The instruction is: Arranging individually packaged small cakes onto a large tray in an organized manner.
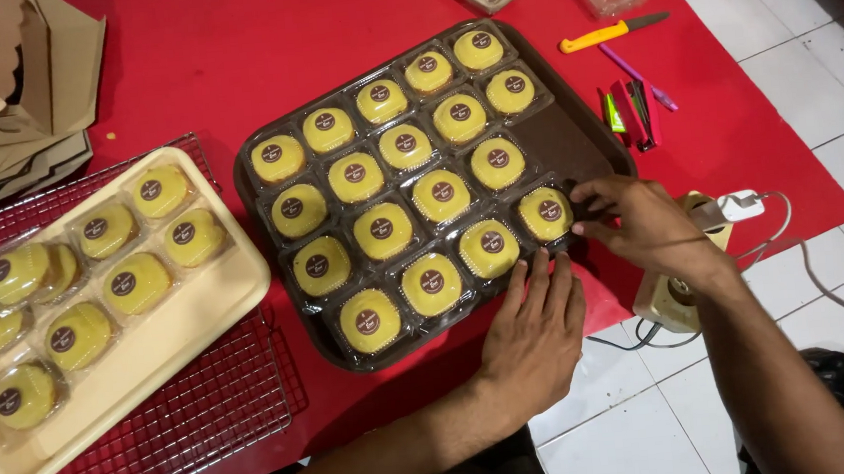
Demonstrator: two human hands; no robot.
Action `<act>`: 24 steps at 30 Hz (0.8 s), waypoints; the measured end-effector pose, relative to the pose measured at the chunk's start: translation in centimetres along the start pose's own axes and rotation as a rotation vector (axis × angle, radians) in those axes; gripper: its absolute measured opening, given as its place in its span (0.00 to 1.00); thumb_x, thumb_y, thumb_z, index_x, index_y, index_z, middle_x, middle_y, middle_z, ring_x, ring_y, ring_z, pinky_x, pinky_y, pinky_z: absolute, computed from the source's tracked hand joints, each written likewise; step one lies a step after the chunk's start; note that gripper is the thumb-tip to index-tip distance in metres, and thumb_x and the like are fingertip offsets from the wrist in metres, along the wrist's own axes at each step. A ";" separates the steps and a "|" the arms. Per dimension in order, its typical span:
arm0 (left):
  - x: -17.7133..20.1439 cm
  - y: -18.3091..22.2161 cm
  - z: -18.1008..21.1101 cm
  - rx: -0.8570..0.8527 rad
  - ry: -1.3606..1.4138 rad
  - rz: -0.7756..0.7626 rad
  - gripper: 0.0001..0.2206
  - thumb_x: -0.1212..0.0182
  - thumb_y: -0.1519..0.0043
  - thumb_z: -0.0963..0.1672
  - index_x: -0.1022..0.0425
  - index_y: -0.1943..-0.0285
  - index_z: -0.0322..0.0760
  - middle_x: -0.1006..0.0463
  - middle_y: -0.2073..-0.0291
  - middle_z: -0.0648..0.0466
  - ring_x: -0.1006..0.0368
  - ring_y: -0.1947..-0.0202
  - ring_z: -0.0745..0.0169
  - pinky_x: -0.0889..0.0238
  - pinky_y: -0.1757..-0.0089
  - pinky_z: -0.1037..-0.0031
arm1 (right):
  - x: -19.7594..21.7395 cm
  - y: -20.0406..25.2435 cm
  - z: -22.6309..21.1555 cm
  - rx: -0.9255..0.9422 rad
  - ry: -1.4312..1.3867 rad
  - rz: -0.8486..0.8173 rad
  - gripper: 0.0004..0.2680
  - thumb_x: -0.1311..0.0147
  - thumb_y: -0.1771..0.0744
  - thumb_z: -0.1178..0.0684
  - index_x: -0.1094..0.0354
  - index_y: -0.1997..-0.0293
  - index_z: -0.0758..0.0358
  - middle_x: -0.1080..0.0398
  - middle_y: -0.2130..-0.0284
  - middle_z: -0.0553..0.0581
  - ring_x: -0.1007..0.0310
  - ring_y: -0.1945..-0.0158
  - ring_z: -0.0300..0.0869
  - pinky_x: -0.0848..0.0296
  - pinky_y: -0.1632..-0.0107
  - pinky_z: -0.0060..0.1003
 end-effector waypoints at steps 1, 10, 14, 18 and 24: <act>0.0 0.0 -0.1 0.000 0.001 -0.001 0.35 0.42 0.46 0.51 0.38 0.28 0.32 0.41 0.27 0.35 0.49 0.25 0.35 0.58 0.30 0.49 | 0.0 0.0 0.0 -0.001 0.000 -0.001 0.13 0.35 0.37 0.54 0.26 0.49 0.56 0.21 0.53 0.52 0.21 0.52 0.43 0.23 0.48 0.39; 0.7 0.4 -0.4 -0.016 0.053 -0.020 0.36 0.38 0.46 0.54 0.37 0.30 0.32 0.42 0.27 0.34 0.48 0.26 0.32 0.57 0.32 0.46 | 0.1 -0.1 -1.0 0.003 -0.012 -0.048 0.14 0.35 0.37 0.56 0.28 0.46 0.57 0.23 0.50 0.54 0.22 0.49 0.47 0.22 0.46 0.43; 1.5 0.9 -0.7 0.002 0.072 0.053 0.35 0.36 0.46 0.55 0.34 0.32 0.33 0.39 0.28 0.36 0.45 0.27 0.34 0.54 0.32 0.47 | 0.2 -0.3 -0.7 -0.010 -0.019 -0.045 0.16 0.34 0.38 0.55 0.28 0.46 0.56 0.23 0.48 0.51 0.22 0.50 0.45 0.23 0.46 0.42; 3.7 2.6 -1.8 0.007 0.228 0.183 0.35 0.31 0.48 0.53 0.32 0.34 0.31 0.37 0.29 0.34 0.44 0.28 0.31 0.53 0.32 0.46 | 1.3 -0.6 -0.9 -0.077 0.058 0.052 0.18 0.34 0.38 0.56 0.28 0.43 0.53 0.22 0.52 0.57 0.23 0.48 0.47 0.26 0.45 0.43; 6.4 8.1 -7.1 0.252 0.403 0.055 0.33 0.48 0.36 0.56 0.43 0.25 0.38 0.55 0.23 0.34 0.59 0.26 0.24 0.67 0.34 0.34 | 1.3 -1.5 -9.4 0.484 0.114 0.228 0.18 0.35 0.38 0.55 0.30 0.42 0.65 0.28 0.49 0.59 0.30 0.41 0.51 0.31 0.42 0.45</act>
Point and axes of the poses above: each hand's wrist, its own y-axis away from the middle knuckle, its own x-axis out of the back of the hand, z = x × y, the point moved 1 cm from there along -y, towards the middle knuckle
